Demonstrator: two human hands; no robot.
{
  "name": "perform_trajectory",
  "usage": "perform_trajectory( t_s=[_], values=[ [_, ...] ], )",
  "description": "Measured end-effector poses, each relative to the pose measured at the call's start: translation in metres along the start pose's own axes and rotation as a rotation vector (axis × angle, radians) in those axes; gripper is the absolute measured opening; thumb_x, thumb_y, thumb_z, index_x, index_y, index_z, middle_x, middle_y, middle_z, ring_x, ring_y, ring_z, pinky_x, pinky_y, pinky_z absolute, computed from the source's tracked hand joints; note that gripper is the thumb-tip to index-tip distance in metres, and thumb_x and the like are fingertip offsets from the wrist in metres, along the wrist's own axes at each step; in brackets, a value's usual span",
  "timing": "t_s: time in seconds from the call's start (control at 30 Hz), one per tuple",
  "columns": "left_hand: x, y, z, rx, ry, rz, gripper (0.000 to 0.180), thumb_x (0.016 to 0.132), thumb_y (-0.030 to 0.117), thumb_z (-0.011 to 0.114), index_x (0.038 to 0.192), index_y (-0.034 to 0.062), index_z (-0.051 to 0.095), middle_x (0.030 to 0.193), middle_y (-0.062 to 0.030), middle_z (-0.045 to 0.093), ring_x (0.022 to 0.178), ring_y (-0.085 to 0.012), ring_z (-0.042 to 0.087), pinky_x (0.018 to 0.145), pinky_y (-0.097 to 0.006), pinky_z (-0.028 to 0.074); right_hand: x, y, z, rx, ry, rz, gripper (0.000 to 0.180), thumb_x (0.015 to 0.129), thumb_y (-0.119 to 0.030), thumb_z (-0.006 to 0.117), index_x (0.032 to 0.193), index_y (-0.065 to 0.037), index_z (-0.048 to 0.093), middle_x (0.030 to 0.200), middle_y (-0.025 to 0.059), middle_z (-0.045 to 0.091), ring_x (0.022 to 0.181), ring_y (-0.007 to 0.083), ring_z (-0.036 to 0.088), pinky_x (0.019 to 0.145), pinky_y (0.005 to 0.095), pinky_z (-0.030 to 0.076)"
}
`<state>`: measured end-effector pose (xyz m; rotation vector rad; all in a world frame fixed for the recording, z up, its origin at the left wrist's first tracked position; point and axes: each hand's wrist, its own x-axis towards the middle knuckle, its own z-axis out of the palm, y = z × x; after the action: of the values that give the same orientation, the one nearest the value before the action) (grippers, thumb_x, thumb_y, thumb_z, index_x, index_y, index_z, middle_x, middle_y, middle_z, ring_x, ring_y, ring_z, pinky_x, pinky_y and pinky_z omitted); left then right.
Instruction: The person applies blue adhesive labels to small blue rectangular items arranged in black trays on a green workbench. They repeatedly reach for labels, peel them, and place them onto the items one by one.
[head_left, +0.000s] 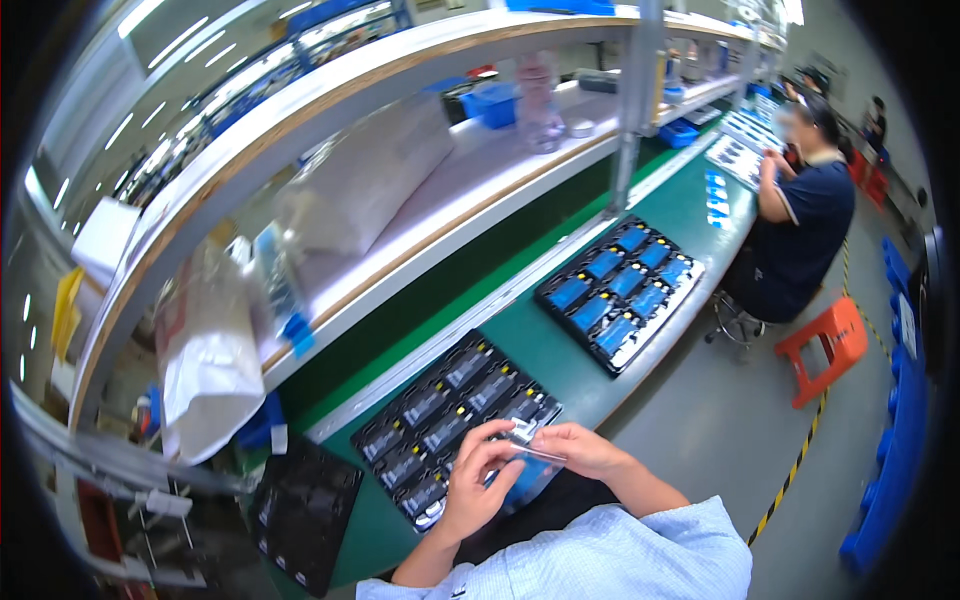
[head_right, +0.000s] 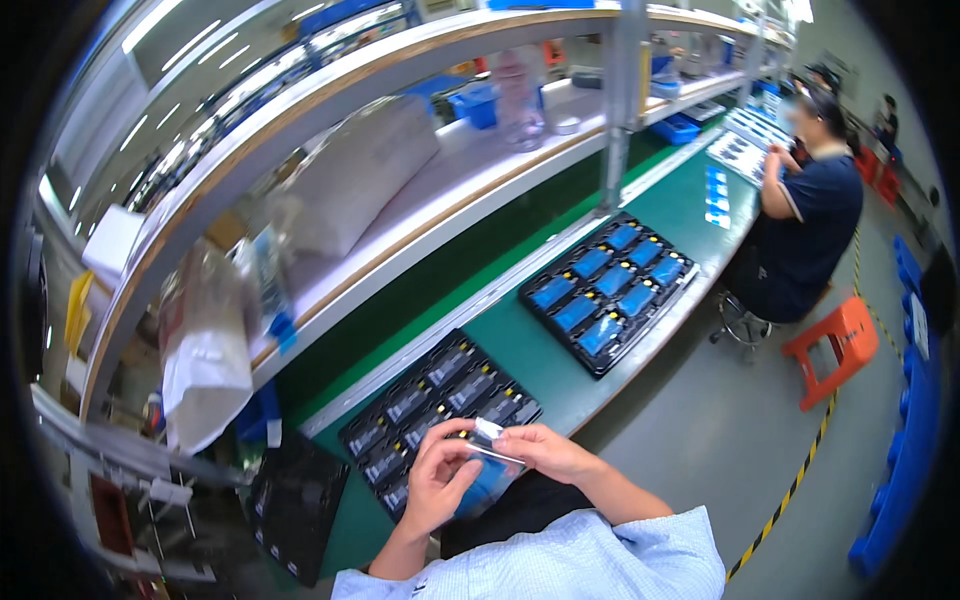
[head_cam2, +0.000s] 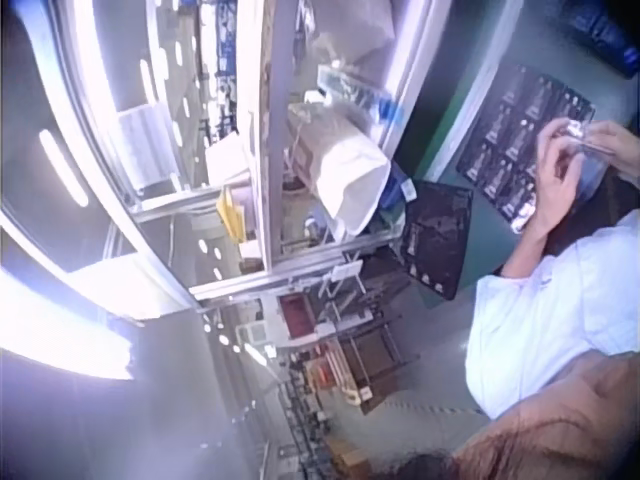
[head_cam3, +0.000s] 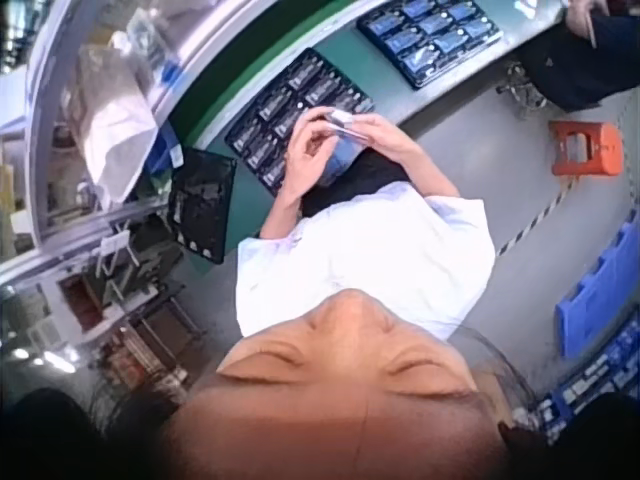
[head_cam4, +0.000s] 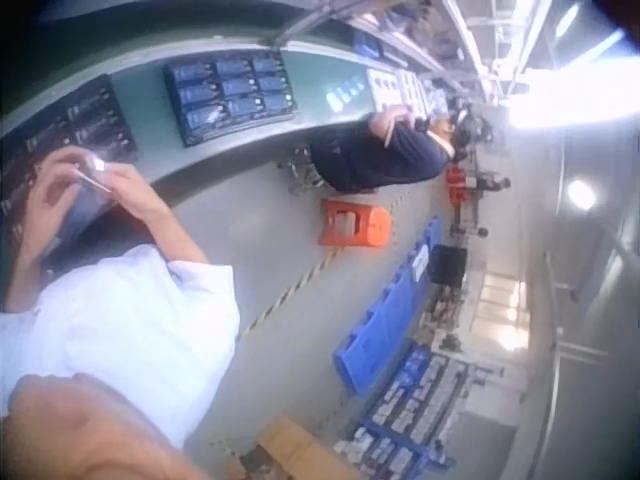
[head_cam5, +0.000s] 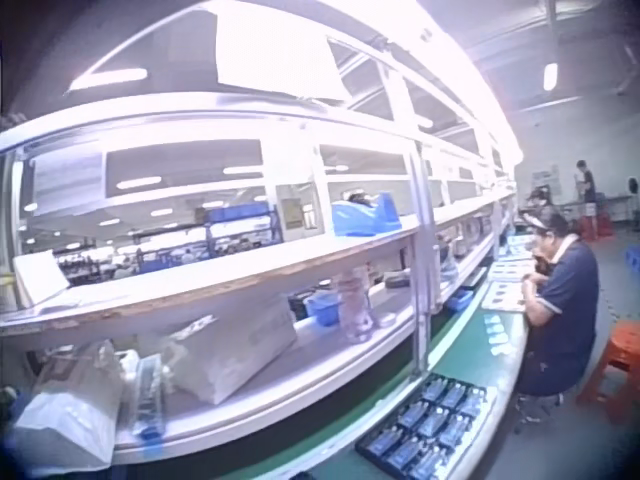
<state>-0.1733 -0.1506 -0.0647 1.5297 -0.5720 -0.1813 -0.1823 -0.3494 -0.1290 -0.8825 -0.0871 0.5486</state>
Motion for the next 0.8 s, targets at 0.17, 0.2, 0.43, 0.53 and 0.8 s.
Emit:
perform_trajectory(
  t_s=[0.17, 0.2, 0.43, 0.53, 0.8],
  values=[
    [-0.021, -0.005, -0.014, -0.200, 0.049, -0.181, 0.054, 0.083, -0.006, 0.066, 0.128, 0.0017, 0.038, 0.105, -0.0122, 0.059, 0.090, -0.0134, 0.060, 0.083, -0.026, 0.050, 0.014, 0.057, 0.002, -0.340, -0.021, -0.007, 0.027, 0.100, -0.026, 0.049, 0.109, -0.004, 0.062, 0.096, 0.0008, 0.063, 0.083, 0.0061, 0.058, 0.071, 0.0232, 0.049],
    [-0.025, -0.004, -0.018, -0.163, 0.077, -0.216, 0.057, 0.083, -0.006, 0.066, 0.131, 0.0019, 0.035, 0.102, -0.0113, 0.060, 0.089, -0.0125, 0.060, 0.082, -0.026, 0.050, 0.018, 0.059, 0.001, -0.518, -0.019, -0.097, 0.027, 0.100, -0.025, 0.050, 0.110, -0.002, 0.061, 0.097, 0.0016, 0.063, 0.083, 0.0066, 0.058, 0.073, 0.0230, 0.048],
    [-0.051, -0.011, -0.039, 0.088, 0.027, -0.301, 0.039, 0.086, -0.003, 0.064, 0.124, -0.0023, 0.055, 0.096, -0.0021, 0.059, 0.085, -0.0067, 0.058, 0.077, -0.020, 0.047, 0.000, -0.005, 0.038, -0.868, -0.116, -0.359, 0.025, 0.095, -0.019, 0.058, 0.108, 0.002, 0.060, 0.103, 0.0099, 0.062, 0.099, 0.0185, 0.060, 0.086, 0.0307, 0.047],
    [-0.051, 0.007, -0.032, 0.085, 0.051, -0.338, 0.018, 0.086, -0.004, 0.062, 0.104, 0.0005, 0.062, 0.095, -0.0007, 0.058, 0.086, -0.0080, 0.056, 0.079, -0.021, 0.044, -0.018, -0.071, 0.073, -0.908, -0.243, -0.663, 0.023, 0.090, -0.013, 0.064, 0.106, 0.003, 0.060, 0.104, 0.0134, 0.061, 0.099, 0.0248, 0.059, 0.087, 0.0336, 0.047],
    [-0.066, 0.019, -0.035, -0.136, 0.127, -0.320, 0.014, 0.089, -0.003, 0.059, 0.102, 0.0028, 0.060, 0.100, -0.0053, 0.064, 0.091, -0.0092, 0.058, 0.080, -0.022, 0.046, -0.054, -0.234, 0.216, -0.332, -1.043, -1.230, 0.023, 0.089, -0.012, 0.060, 0.107, 0.002, 0.058, 0.111, 0.0195, 0.060, 0.100, 0.0328, 0.058, 0.090, 0.0451, 0.047]
  ],
)
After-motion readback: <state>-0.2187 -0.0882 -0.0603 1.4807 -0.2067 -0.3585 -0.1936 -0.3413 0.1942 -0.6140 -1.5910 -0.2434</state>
